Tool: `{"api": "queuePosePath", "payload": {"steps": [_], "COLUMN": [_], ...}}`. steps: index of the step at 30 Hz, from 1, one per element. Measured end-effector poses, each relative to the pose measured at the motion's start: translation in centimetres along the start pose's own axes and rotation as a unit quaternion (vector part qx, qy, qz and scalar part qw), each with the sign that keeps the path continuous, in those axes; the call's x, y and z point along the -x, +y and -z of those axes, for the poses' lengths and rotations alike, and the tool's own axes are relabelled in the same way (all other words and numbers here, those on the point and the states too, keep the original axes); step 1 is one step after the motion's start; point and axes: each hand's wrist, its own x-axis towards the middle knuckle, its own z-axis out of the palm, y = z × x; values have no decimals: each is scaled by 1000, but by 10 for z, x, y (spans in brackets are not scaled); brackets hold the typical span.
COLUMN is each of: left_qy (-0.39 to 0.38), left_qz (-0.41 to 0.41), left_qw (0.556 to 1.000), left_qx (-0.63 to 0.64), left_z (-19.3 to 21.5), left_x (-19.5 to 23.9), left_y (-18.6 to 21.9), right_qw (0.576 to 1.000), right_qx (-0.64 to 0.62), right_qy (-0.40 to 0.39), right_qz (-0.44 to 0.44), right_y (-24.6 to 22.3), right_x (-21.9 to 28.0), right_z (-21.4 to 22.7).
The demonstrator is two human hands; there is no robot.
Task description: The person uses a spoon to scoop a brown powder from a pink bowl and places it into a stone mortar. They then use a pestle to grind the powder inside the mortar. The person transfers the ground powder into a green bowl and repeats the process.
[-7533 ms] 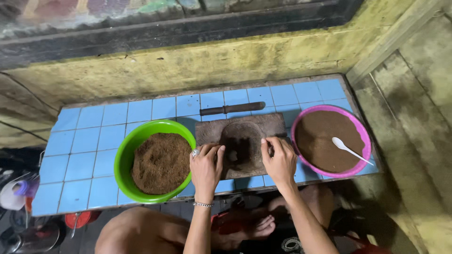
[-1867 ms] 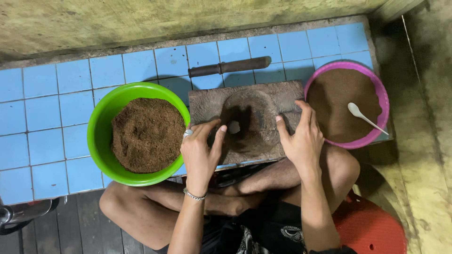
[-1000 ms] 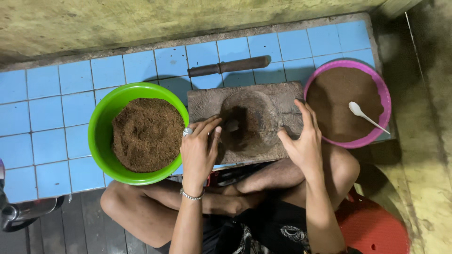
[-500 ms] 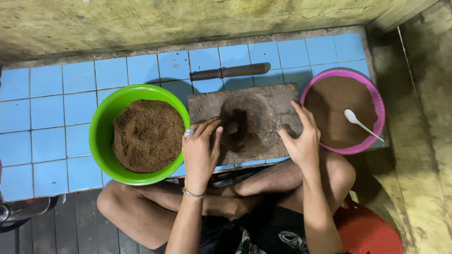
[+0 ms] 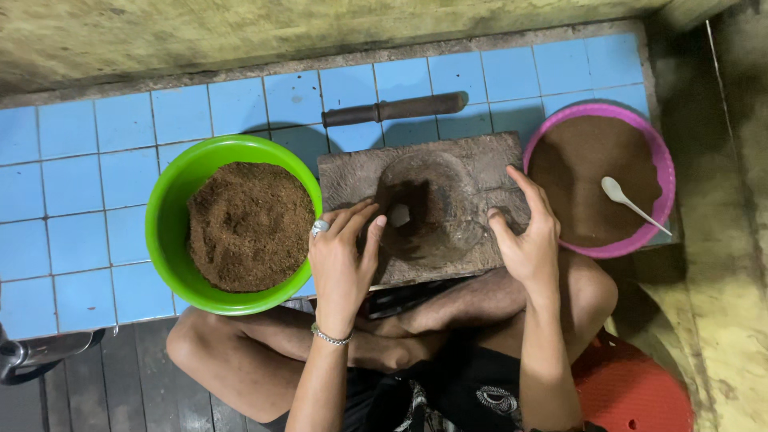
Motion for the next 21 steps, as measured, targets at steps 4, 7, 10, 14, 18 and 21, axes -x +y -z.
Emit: {"api": "queuePosePath", "payload": {"steps": [4, 7, 10, 14, 18, 21], "left_qy": [9, 4, -9, -37, -68, -79], "left_qz": [-5, -14, -20, -7, 3, 5], "left_qw": [1000, 999, 999, 997, 995, 993], "left_qx": [-8, -30, -43, -66, -75, -93], "left_z": [-3, -3, -1, 0, -1, -4], "left_x": [2, 2, 2, 4, 5, 4], "left_y": [-2, -1, 1, 2, -1, -2], "right_qw": [1000, 1000, 1000, 1000, 1000, 1000], "right_qx": [-11, 2, -2, -7, -16, -10], "right_qy": [1, 7, 6, 10, 19, 27], "right_qz": [0, 1, 1, 0, -9, -3], "right_y": [2, 2, 2, 5, 6, 8], "right_x": [1, 1, 0, 1, 1, 1], "right_z": [0, -1, -1, -2, -3, -4]}}
